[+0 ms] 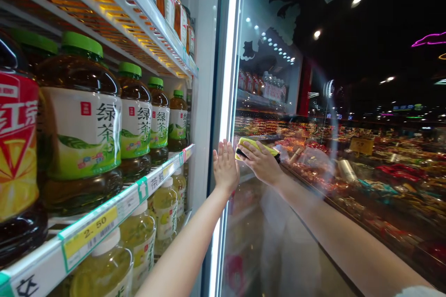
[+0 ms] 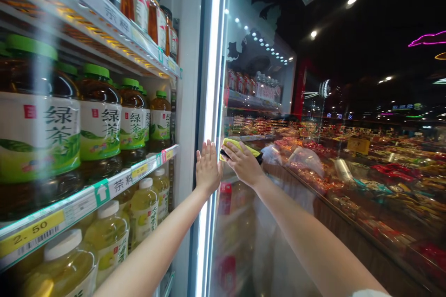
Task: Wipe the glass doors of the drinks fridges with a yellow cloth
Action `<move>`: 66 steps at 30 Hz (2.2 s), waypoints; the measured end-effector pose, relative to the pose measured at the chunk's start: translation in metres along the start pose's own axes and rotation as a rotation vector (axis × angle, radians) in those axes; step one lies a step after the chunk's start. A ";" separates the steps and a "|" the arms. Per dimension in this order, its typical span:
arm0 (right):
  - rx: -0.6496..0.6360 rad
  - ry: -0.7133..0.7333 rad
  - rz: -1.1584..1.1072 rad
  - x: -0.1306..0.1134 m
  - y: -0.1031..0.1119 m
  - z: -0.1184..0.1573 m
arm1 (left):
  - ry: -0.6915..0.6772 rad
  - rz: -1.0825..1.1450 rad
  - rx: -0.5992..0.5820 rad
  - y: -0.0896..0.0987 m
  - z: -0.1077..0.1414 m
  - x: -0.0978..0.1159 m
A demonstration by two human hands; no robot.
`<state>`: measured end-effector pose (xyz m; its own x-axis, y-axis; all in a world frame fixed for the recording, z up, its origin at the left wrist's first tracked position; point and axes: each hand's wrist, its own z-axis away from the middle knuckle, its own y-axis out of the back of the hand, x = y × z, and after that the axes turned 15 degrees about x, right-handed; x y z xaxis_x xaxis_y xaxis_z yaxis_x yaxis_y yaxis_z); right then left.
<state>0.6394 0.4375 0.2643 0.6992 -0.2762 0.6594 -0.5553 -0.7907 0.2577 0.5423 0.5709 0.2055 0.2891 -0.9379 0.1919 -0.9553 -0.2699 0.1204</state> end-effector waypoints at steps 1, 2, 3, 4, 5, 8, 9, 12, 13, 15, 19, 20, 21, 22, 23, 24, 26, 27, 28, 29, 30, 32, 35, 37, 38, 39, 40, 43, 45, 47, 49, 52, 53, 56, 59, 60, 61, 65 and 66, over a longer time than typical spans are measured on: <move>0.010 -0.019 0.015 0.005 0.004 -0.001 | -0.002 0.001 0.001 0.000 0.001 0.001; 0.026 -0.058 0.033 0.011 0.007 -0.006 | 0.001 0.000 0.006 0.000 0.001 0.001; 0.046 -0.111 0.054 0.017 0.009 -0.015 | 0.008 -0.003 0.014 0.000 0.001 0.001; 0.065 -0.167 0.074 0.021 0.008 -0.025 | 0.017 -0.006 0.022 -0.001 0.002 0.001; 0.081 -0.213 0.089 0.022 0.006 -0.035 | 0.025 -0.011 0.029 -0.002 0.003 0.001; 0.103 -0.214 0.092 0.012 -0.006 -0.045 | 0.038 -0.023 0.044 -0.007 0.011 0.000; 0.104 -0.169 0.085 0.007 -0.009 -0.040 | 0.039 -0.026 0.047 -0.009 0.014 0.001; 0.101 -0.033 0.071 0.004 -0.005 -0.016 | 0.019 -0.033 0.044 -0.013 0.024 0.003; 0.105 -0.017 0.073 0.008 0.000 -0.009 | 0.007 -0.034 0.043 -0.014 0.025 0.004; 0.132 -0.049 0.101 0.023 0.013 -0.004 | -0.010 -0.031 0.053 -0.015 0.022 0.007; 0.227 -0.200 0.185 0.041 0.027 -0.007 | -0.007 -0.011 0.085 -0.017 0.008 0.018; 0.239 -0.204 0.190 0.038 0.026 -0.005 | -0.004 -0.002 0.085 -0.018 0.005 0.022; 0.240 -0.183 0.188 0.033 0.025 0.000 | -0.003 0.011 0.084 -0.018 0.003 0.025; 0.231 -0.144 0.184 0.026 0.025 0.008 | -0.005 0.026 0.082 -0.018 0.002 0.028; 0.213 -0.097 0.181 0.021 0.026 0.018 | -0.011 0.044 0.080 -0.018 0.001 0.030; 0.191 -0.057 0.181 0.018 0.029 0.027 | -0.021 0.064 0.078 -0.018 0.001 0.032; 0.164 -0.047 0.203 0.021 0.039 0.039 | -0.050 0.105 0.077 -0.016 -0.001 0.035; 0.165 -0.084 0.227 0.027 0.045 0.041 | -0.065 0.122 0.080 -0.016 -0.002 0.037; 0.178 -0.140 0.259 0.034 0.052 0.039 | -0.076 0.136 0.086 -0.015 -0.004 0.038; 0.199 -0.205 0.295 0.042 0.057 0.034 | -0.082 0.148 0.096 -0.015 -0.006 0.039; 0.221 -0.266 0.330 0.049 0.060 0.028 | -0.082 0.160 0.108 -0.015 -0.008 0.041; 0.252 -0.344 0.377 0.054 0.062 0.018 | -0.070 0.186 0.131 -0.016 -0.011 0.047; 0.225 -0.297 0.386 0.044 0.061 0.027 | -0.064 0.223 0.144 -0.019 -0.011 0.058; 0.185 -0.209 0.378 0.038 0.066 0.049 | -0.072 0.243 0.140 -0.020 -0.009 0.065; 0.164 -0.179 0.379 0.038 0.072 0.060 | -0.082 0.252 0.139 -0.019 -0.009 0.068; 0.149 -0.171 0.386 0.041 0.080 0.069 | -0.095 0.262 0.138 -0.019 -0.010 0.072; 0.141 -0.188 0.401 0.047 0.089 0.075 | -0.111 0.272 0.140 -0.019 -0.011 0.075; 0.173 -0.341 0.462 0.070 0.109 0.074 | -0.138 0.303 0.157 -0.019 -0.020 0.086; 0.206 -0.427 0.488 0.076 0.112 0.068 | -0.137 0.324 0.169 -0.020 -0.024 0.095; 0.203 -0.431 0.497 0.071 0.109 0.070 | -0.138 0.344 0.173 -0.021 -0.025 0.105; 0.156 -0.348 0.479 0.061 0.108 0.083 | -0.146 0.361 0.172 -0.021 -0.023 0.113; 0.090 -0.252 0.454 0.058 0.121 0.110 | -0.187 0.386 0.171 -0.018 -0.020 0.122; 0.092 -0.277 0.469 0.062 0.128 0.115 | -0.204 0.393 0.172 -0.017 -0.020 0.124; 0.147 -0.448 0.548 0.081 0.142 0.111 | -0.233 0.410 0.188 -0.014 -0.025 0.133; 0.177 -0.518 0.571 0.085 0.140 0.101 | -0.228 0.425 0.208 -0.013 -0.031 0.148; 0.173 -0.503 0.567 0.081 0.137 0.102 | -0.228 0.430 0.210 -0.013 -0.032 0.154; 0.160 -0.471 0.555 0.077 0.136 0.106 | -0.231 0.436 0.209 -0.013 -0.031 0.160; 0.101 -0.354 0.508 0.071 0.148 0.140 | -0.257 0.463 0.191 -0.013 -0.027 0.181; 0.108 -0.372 0.516 0.076 0.155 0.145 | -0.268 0.470 0.186 -0.013 -0.026 0.185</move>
<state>0.6719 0.2144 0.2517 0.4743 -0.7915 0.3854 -0.8273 -0.5504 -0.1121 0.6101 0.4062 0.2648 -0.1719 -0.9824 -0.0733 -0.9792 0.1786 -0.0966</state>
